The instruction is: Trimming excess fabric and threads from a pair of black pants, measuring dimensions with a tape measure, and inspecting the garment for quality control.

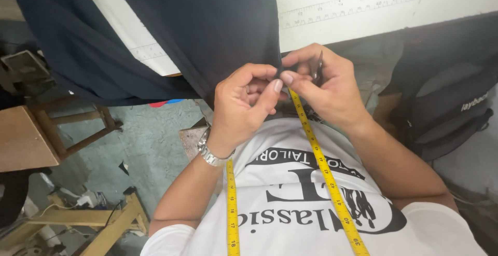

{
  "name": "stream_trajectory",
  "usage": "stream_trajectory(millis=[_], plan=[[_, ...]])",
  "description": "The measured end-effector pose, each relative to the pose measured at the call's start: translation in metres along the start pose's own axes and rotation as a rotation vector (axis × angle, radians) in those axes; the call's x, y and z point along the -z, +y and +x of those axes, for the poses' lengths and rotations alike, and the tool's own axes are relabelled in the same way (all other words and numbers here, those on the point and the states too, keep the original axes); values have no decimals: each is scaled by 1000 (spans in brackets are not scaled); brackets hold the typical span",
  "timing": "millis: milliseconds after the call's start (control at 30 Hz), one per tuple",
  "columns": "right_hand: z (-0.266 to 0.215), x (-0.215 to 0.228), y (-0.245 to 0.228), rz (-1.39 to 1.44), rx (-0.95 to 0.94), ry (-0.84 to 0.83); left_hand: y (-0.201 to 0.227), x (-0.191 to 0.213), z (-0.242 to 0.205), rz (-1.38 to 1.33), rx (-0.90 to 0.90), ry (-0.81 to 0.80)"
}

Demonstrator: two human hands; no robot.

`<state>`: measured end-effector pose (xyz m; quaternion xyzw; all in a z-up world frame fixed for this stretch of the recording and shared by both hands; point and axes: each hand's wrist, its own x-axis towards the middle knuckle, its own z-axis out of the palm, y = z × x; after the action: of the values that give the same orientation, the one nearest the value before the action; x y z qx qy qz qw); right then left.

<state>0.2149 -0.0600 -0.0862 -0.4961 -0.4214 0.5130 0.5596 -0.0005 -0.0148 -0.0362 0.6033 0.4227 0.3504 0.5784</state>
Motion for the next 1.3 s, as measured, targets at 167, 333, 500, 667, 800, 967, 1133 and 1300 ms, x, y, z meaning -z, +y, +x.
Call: stream_trajectory(millis=[167, 333, 500, 667, 800, 967, 1133, 1300], plan=[[-6, -10, -18, -35, 18, -78, -5, 19, -1, -248, 91, 8], [-6, -10, -10, -32, 64, -80, 5, 79, -20, -278, 167, 186], [-3, -22, 0, -57, 73, -162, 3, 96, -30, -317, 189, 264], [-2, -30, -4, -92, 67, -186, -1, 99, -32, -333, 188, 209], [-2, -29, -5, -100, 80, -177, 0, 97, -31, -335, 217, 177], [-8, -17, -6, -48, 28, -132, 15, 52, -18, -175, 149, 15], [-9, -1, -3, -63, 41, -106, 17, 25, -3, -140, 138, -71], [-11, 2, -8, -63, 56, -94, 31, 24, 6, -135, 170, -132]])
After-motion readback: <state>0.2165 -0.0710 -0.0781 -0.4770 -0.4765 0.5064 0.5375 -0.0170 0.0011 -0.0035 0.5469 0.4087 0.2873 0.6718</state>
